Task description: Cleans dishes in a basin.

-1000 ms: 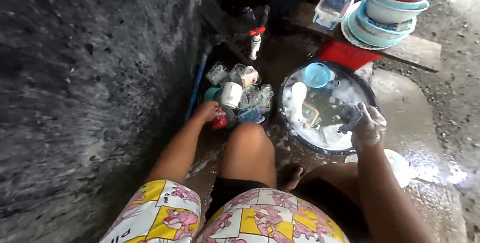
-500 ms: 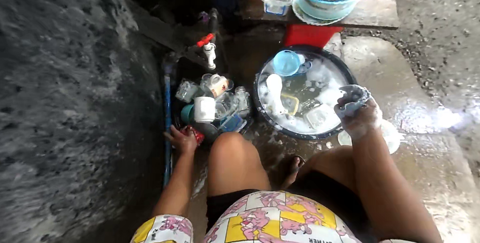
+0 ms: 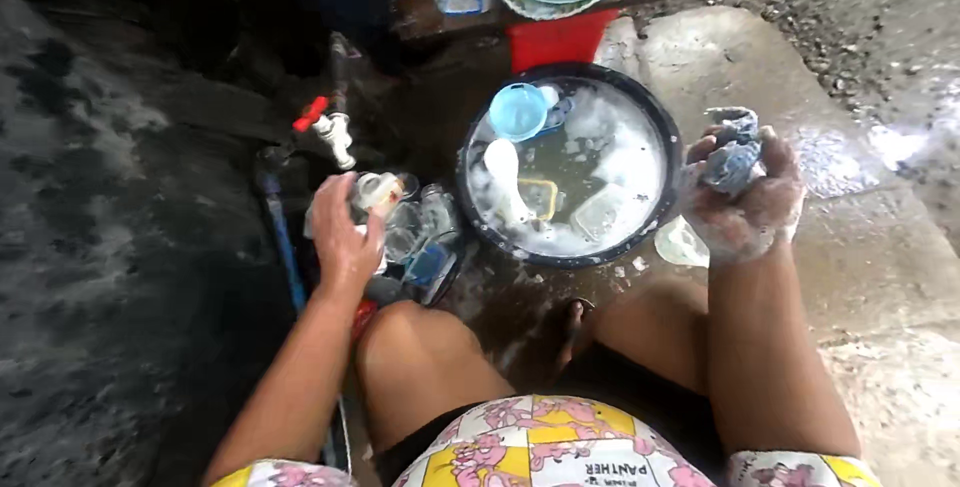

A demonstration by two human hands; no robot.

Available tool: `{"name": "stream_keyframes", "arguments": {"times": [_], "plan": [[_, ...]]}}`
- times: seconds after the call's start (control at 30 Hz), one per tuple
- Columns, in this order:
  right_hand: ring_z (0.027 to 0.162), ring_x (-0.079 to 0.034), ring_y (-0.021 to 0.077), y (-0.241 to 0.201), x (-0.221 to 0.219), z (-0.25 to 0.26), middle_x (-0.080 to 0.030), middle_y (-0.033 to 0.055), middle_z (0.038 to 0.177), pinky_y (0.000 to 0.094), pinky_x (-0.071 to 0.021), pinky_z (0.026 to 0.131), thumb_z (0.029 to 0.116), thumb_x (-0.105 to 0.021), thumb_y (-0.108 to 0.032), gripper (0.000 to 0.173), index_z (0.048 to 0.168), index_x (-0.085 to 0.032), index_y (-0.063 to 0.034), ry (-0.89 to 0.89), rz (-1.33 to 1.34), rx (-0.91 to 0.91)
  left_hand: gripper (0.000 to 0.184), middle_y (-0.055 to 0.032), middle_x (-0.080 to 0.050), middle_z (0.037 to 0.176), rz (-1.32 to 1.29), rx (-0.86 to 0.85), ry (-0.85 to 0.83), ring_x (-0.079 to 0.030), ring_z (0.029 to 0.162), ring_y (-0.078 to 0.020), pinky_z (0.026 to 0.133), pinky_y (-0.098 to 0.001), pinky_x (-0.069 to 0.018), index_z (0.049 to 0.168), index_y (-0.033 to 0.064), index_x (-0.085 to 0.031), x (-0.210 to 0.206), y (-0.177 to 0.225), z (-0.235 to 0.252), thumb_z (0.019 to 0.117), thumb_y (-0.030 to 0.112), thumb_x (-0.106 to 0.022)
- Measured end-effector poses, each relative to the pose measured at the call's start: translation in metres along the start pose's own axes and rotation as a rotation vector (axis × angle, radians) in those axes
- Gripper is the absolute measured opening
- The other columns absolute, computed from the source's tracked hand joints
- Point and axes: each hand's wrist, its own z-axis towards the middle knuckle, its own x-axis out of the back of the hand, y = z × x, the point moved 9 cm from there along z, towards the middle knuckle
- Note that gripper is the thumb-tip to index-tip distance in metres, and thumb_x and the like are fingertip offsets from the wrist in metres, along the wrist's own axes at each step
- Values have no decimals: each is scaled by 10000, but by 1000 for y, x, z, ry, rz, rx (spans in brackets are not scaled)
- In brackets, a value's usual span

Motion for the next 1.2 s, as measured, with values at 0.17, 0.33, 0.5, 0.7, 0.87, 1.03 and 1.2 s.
{"name": "stream_keyframes", "arguments": {"times": [0.17,0.33,0.5,0.7,0.87,1.03,1.2], "plan": [[838,-705,89,-79,49,-32,-737,-42,1024,247,-590,632,1028,-366,-241,277,1154,-613,-238,-59,-717,128,609,-328,-432,1513,114,-391,-736,-356,1432,-545,1145,-702,-314,1440,13,-546,-178,106,62,924,246,-769],[925,-685,218,-76,212,-102,-707,137,1053,422,-575,866,952,-695,-60,189,1133,-690,-7,214,-1497,-368,858,-337,-157,1646,143,-322,-943,-212,1444,-644,1083,-777,-314,1587,89,-359,-332,145,39,876,227,-820],[1441,-425,414,16,360,-143,-443,248,1550,581,-350,1181,979,-655,-235,577,1501,-497,-49,402,-1970,-650,858,-353,-73,1652,370,20,-1025,-193,1415,-691,989,-879,-261,1622,193,-300,-374,116,25,915,312,-771],[1527,-267,446,66,375,-175,-297,256,1642,614,-270,1214,1069,-437,-100,523,1577,-352,-7,264,-2023,-1030,556,-363,-385,1522,553,-168,-1042,-416,1332,-617,1099,-813,-184,1544,136,-453,-375,101,7,1007,104,-596],[1442,-430,401,50,379,-144,-483,212,1529,558,-393,1163,1001,-519,-11,434,1428,-582,-52,84,-2232,-706,383,-321,-565,1350,511,-98,-1059,-595,1182,-526,951,-661,-489,1441,13,-480,-359,133,15,1067,88,-460],[1340,-529,443,47,365,-138,-521,196,1498,667,-450,1045,1033,-525,-99,440,1471,-550,-129,220,-2155,-957,537,-280,-587,1359,554,-19,-1008,-618,1175,-491,918,-643,-519,1572,85,-367,-336,119,32,1051,83,-498],[1190,-645,366,0,349,-122,-646,215,1310,580,-501,1028,930,-729,-180,534,1415,-541,-60,472,-1761,-553,354,-274,-606,1325,362,177,-807,-619,1183,-466,944,-664,-500,1304,-21,-607,-268,85,60,980,120,-599]]}}
